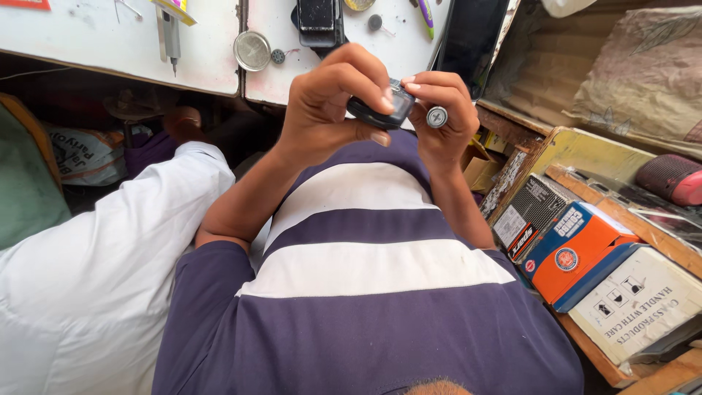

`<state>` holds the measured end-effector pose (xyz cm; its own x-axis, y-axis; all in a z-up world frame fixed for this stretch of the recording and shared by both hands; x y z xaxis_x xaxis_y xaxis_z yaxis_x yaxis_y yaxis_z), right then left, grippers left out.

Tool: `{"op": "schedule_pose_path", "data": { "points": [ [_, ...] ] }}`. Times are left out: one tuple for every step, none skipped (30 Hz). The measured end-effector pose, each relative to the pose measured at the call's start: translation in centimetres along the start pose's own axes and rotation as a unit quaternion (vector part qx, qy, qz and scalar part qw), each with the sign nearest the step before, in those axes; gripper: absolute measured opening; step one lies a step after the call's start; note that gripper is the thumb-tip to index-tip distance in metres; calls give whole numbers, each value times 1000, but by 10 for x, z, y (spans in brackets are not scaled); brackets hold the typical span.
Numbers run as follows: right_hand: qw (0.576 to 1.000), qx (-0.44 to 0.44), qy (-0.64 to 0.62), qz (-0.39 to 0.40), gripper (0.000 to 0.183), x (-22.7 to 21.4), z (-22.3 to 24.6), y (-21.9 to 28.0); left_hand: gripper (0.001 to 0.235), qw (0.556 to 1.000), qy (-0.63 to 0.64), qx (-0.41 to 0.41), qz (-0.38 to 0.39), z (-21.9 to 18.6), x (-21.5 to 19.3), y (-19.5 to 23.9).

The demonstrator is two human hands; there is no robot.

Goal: The person disassembles a feature phone, cleans the casing with a brush, and reassembles the device by inserting the battery, connecting the display, and securing the back cover with screws. The person uses a screwdriver and a small brush during the process.

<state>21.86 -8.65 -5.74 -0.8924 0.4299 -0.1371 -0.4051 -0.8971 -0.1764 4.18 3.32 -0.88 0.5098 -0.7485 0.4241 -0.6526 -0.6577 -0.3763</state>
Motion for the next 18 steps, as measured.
{"op": "schedule_pose_path", "data": {
  "points": [
    [999,23,-29,-2,17,1,-4,0,39,1000,-29,4,8,-4,2,-1],
    [997,37,-60,-13,16,2,-9,-1,40,999,-51,9,15,-6,4,-4],
    [994,55,-91,-23,16,3,-14,1,42,997,-72,11,20,-8,6,-5],
    [989,72,-122,-33,17,2,-18,1,43,996,-86,14,25,-10,7,-6],
    [989,70,-124,-37,17,2,-22,2,44,994,-100,16,29,-10,8,-7],
    [989,69,-125,-42,18,0,-25,3,42,994,-98,18,34,-10,8,-8],
    [988,68,-127,-47,18,-1,-28,3,40,994,-96,21,40,-9,8,-10],
    [988,68,-131,-48,18,-3,-30,4,38,994,-98,25,42,-9,9,-10],
    [987,66,-136,-51,18,-4,-32,3,37,993,-100,30,46,-8,9,-12],
    [987,65,-140,-54,18,-5,-33,3,37,993,-106,37,47,-8,9,-13],
    [986,61,-144,-50,18,-6,-33,3,36,992,-111,43,48,-7,9,-13],
    [986,58,-149,-46,18,-8,-33,3,37,991,-115,46,43,-7,11,-13],
    [986,54,-154,-41,18,-8,-33,2,37,991,-119,50,37,-7,12,-12],
    [986,49,-153,-37,17,-8,-33,2,37,990,-123,53,31,-7,13,-11],
    [987,45,-152,-31,17,-7,-33,2,36,989,-127,62,32,-7,14,-9],
    [987,40,-151,-24,17,-7,-32,3,36,988,-131,71,33,-7,14,-9],
    [987,42,-153,-21,17,-6,-32,3,35,987,-138,81,33,-8,14,-7],
    [987,44,-155,-18,17,-4,-31,3,34,985,-148,84,31,-9,14,-6]
  ]
}}
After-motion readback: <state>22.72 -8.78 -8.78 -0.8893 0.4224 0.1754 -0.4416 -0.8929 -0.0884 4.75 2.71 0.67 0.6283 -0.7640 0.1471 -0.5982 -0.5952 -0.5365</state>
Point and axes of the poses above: each hand's wrist, its own y-axis away from the middle knuckle, its own x-axis out of the palm, z = x × y, the point moved 1 cm from there along -y, towards the middle knuckle, and after that the axes turned 8 degrees about x, right-handed, at the moved point
